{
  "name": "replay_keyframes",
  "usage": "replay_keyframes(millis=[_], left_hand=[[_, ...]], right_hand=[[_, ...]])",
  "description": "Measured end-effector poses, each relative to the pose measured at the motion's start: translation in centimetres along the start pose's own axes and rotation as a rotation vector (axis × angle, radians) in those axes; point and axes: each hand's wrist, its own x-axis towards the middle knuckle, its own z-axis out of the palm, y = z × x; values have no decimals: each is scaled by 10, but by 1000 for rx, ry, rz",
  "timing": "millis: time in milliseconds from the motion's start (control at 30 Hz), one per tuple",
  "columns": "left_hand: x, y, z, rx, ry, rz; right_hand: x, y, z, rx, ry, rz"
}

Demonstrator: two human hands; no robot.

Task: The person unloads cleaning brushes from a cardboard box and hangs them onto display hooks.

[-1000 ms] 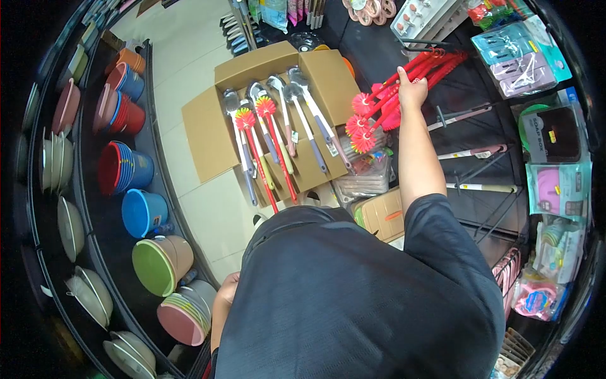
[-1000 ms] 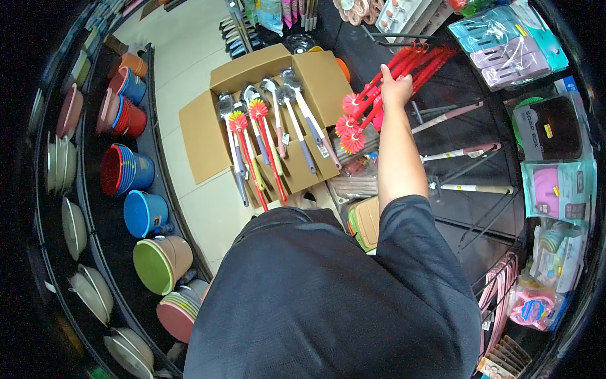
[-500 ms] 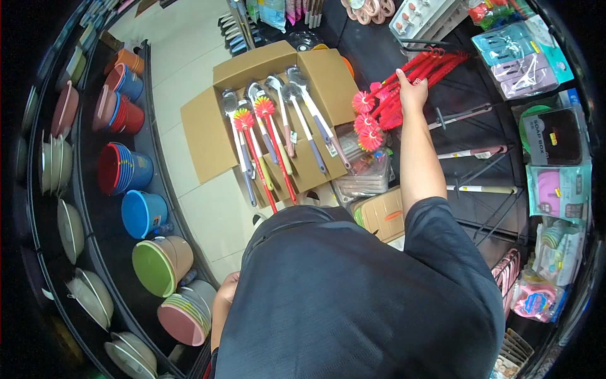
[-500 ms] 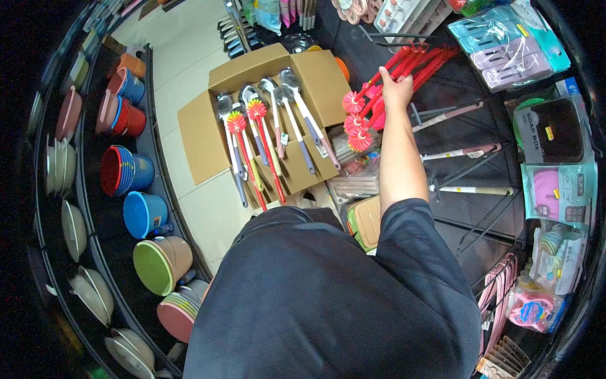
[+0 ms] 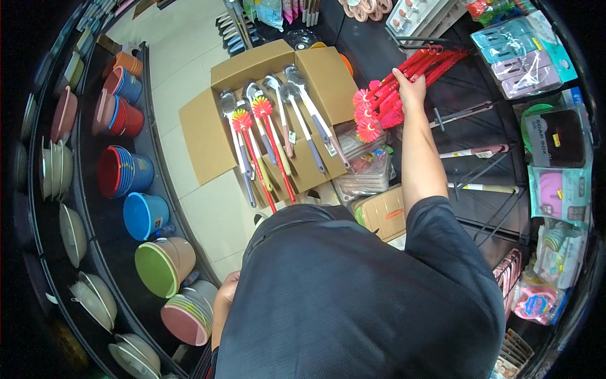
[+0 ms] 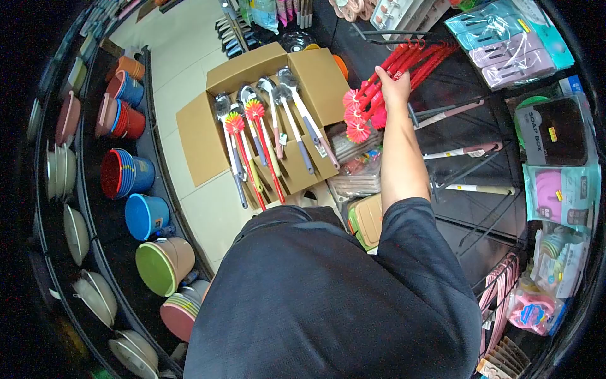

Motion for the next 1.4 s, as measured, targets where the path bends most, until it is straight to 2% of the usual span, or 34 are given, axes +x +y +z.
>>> replay_keyframes(millis=[133, 200, 333, 433, 533, 567, 700, 733, 767, 833, 867, 900, 967, 1000, 1033, 1067, 1133, 1267, 1333, 1367, 1400], left_hand=[[7, -15, -6, 2, -15, 41], [9, -19, -7, -9, -10, 36], [10, -22, -5, -33, -8, 22], [9, -20, -4, -49, -14, 13], [8, -17, -1, -62, -18, 0], [8, -15, 0, -67, -20, -6], [5, -8, 5, -90, -29, -27], [5, -6, 6, -97, -30, -33], [3, -4, 7, -107, -30, -40], [1, 0, 10, -131, -23, -58], [-1, 2, 12, -144, -17, -68], [-3, 4, 14, -158, -10, -79], [-11, 11, 20, -181, 3, -98], [-17, 19, 27, -239, 5, -130], [-22, 22, 30, -297, 7, -161], [-25, 19, 30, -305, 14, -165], [-32, 13, 28, -317, 96, -236], [-43, -2, 23, -288, 73, -271], [-45, -10, 21, -206, 99, -334], [-55, 14, 34, -217, 108, -336], [-72, 63, 58, -84, 188, -389]], right_hand=[[1, -3, -10, -110, -52, 29], [-1, -5, -17, -160, -138, -23], [20, 37, -41, -327, -270, 8], [23, 65, -50, -388, -210, -31], [-8, 30, -37, -392, -81, 47], [-7, 45, -40, -419, -44, 40], [-41, 76, -39, -580, -45, 125], [-56, 87, -38, -508, -92, 130], [-73, 89, -33, -608, -96, 163], [-110, 119, -33, -762, -187, 125], [-132, 105, -27, -726, -295, 265], [-154, 122, -28, -753, -338, 204], [-187, 192, -35, -689, -478, 276], [-207, 162, -24, -807, -545, 335], [-223, 183, -27, -833, -657, 189], [-236, 190, -27, -832, -668, 192], [-258, 198, -17, -690, -818, 551], [-284, 214, 7, -646, -946, 607], [-288, 202, 25, -574, -1217, 739], [-292, 201, 33, -573, -1232, 739], [-299, 200, 40, -601, -1295, 728]])
